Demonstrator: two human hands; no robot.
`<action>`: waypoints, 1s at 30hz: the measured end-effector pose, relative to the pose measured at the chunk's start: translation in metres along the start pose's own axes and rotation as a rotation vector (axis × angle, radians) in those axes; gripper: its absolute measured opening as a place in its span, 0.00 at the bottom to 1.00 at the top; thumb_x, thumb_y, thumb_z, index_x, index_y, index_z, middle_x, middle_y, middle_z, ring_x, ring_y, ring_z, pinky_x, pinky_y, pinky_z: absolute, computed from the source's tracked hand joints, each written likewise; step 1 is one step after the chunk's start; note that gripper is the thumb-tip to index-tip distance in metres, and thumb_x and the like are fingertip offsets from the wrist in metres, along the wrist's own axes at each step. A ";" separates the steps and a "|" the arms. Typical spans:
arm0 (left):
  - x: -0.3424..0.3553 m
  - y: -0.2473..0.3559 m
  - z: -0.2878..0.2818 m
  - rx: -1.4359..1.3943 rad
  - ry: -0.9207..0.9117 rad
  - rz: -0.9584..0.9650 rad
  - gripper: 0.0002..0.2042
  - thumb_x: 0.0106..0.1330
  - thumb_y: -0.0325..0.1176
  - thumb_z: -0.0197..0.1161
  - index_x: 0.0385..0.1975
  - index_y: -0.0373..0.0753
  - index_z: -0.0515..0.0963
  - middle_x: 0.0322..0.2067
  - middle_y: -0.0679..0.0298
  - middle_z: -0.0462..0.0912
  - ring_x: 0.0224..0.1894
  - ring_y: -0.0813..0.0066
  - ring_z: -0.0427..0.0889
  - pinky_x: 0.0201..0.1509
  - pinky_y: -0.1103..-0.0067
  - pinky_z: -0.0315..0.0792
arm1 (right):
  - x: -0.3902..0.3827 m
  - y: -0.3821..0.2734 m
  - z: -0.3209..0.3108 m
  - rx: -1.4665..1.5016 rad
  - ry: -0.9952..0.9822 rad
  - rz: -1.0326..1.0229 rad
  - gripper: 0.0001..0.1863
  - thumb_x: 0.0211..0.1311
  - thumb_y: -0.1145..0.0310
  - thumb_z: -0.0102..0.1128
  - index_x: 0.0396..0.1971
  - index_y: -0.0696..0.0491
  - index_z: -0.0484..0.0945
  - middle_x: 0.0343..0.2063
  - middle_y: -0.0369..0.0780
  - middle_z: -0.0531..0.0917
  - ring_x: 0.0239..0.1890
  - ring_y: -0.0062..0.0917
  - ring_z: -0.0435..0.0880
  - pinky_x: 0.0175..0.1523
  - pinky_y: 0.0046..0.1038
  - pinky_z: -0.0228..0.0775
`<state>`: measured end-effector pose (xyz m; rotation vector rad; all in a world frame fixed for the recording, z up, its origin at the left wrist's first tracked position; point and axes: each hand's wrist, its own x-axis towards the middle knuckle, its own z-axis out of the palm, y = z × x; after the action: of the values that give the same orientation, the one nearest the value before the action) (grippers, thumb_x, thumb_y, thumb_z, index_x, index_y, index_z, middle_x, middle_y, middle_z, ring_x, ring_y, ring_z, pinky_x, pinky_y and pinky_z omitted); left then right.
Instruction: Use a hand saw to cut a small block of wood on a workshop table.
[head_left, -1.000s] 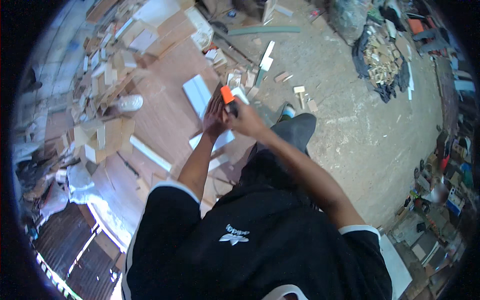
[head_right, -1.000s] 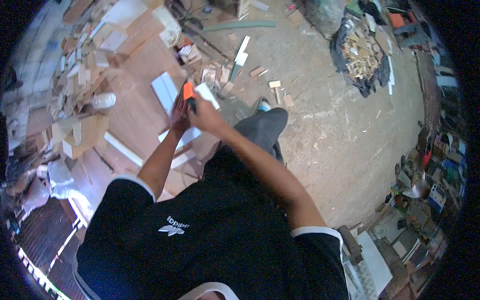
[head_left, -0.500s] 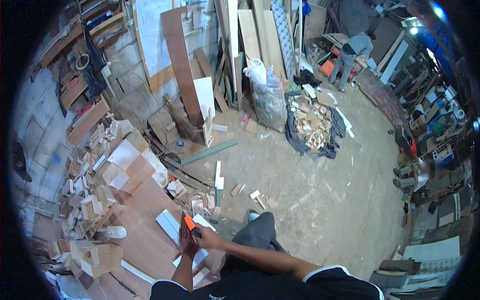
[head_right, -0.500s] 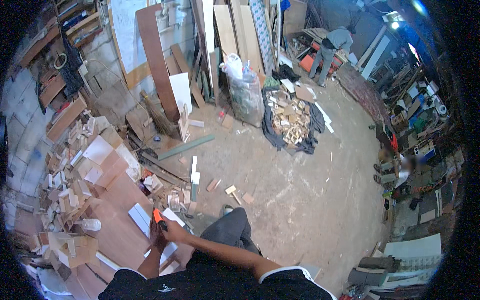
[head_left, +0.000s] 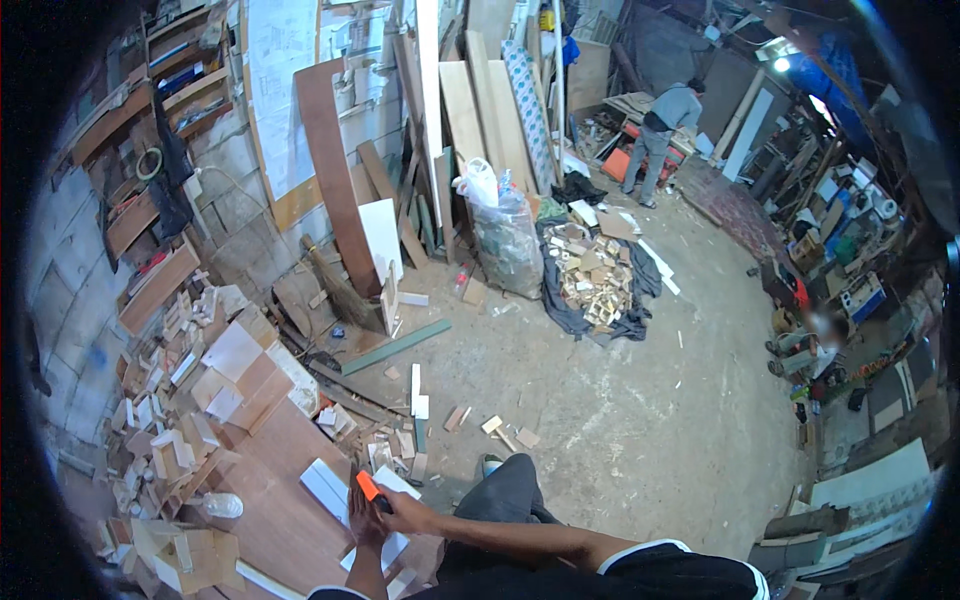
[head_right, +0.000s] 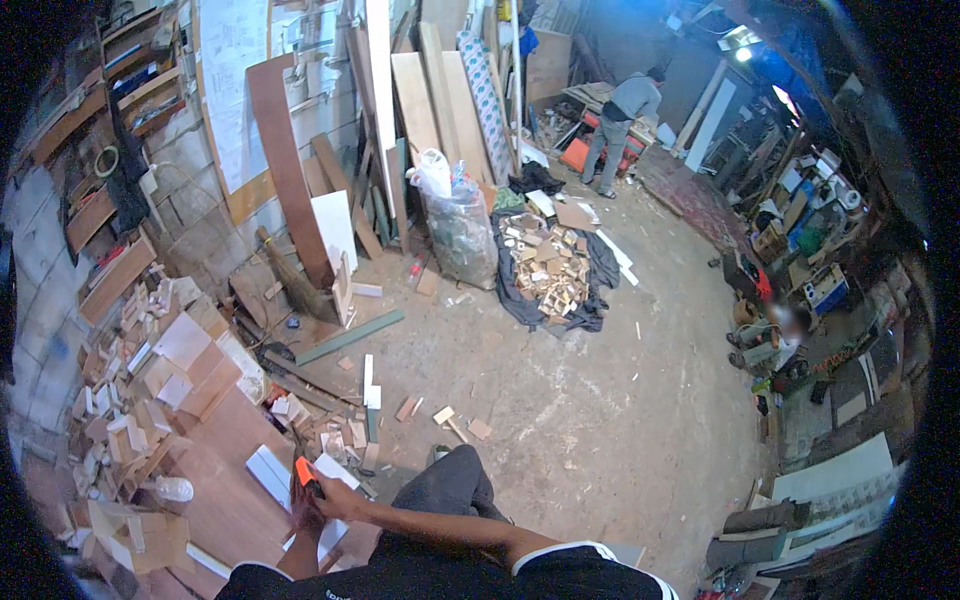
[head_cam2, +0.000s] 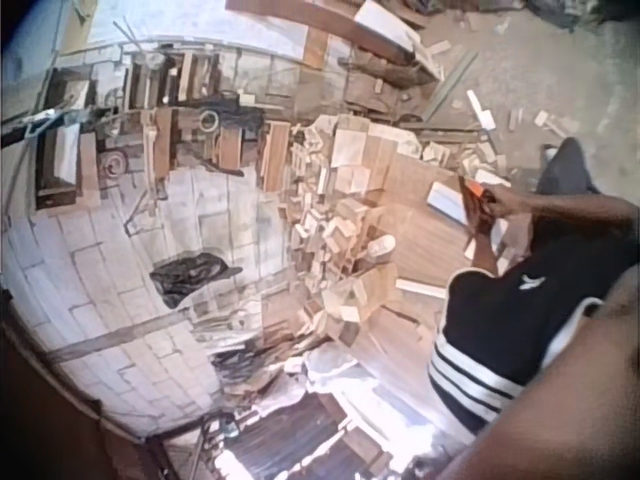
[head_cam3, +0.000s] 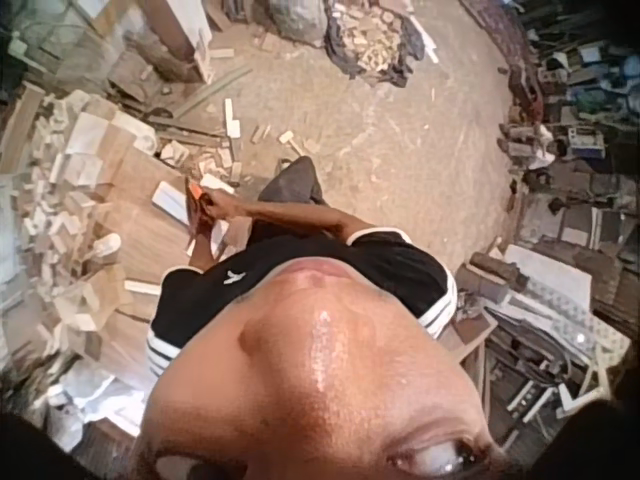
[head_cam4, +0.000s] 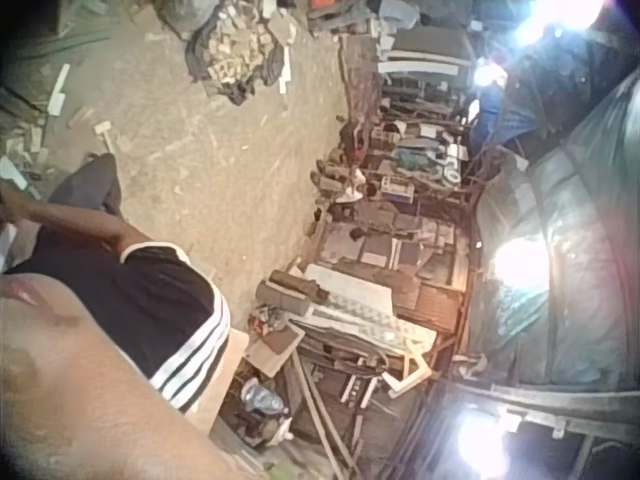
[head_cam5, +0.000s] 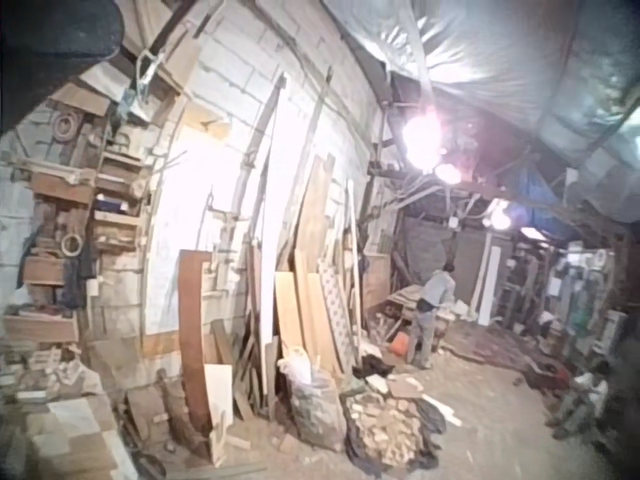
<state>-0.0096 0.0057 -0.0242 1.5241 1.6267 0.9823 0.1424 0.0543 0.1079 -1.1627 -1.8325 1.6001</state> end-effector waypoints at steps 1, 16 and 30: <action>0.001 -0.007 -0.004 0.436 -0.096 0.066 0.29 0.62 0.41 0.50 0.62 0.32 0.61 0.62 0.45 0.64 0.67 0.53 0.60 0.74 0.62 0.47 | -0.001 -0.005 0.002 -0.011 -0.001 -0.032 0.36 0.55 0.70 0.55 0.65 0.56 0.56 0.36 0.60 0.79 0.41 0.51 0.81 0.44 0.43 0.72; 0.007 -0.070 0.027 -0.053 -0.068 0.348 0.24 0.73 0.42 0.42 0.67 0.42 0.59 0.62 0.60 0.66 0.62 0.67 0.67 0.67 0.74 0.58 | 0.025 -0.015 0.015 -0.145 -0.040 0.153 0.30 0.53 0.63 0.55 0.57 0.56 0.63 0.40 0.59 0.79 0.45 0.53 0.78 0.47 0.48 0.69; 0.017 0.052 -0.021 0.464 0.052 0.261 0.26 0.57 0.31 0.58 0.57 0.33 0.66 0.59 0.47 0.68 0.65 0.53 0.63 0.73 0.63 0.50 | 0.009 0.007 0.002 0.215 0.122 0.011 0.13 0.56 0.75 0.57 0.42 0.56 0.73 0.22 0.34 0.73 0.27 0.15 0.70 0.33 0.22 0.67</action>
<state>-0.0048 0.0224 0.0321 2.0776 1.8105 0.8148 0.1378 0.0603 0.0985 -1.1481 -1.5387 1.6474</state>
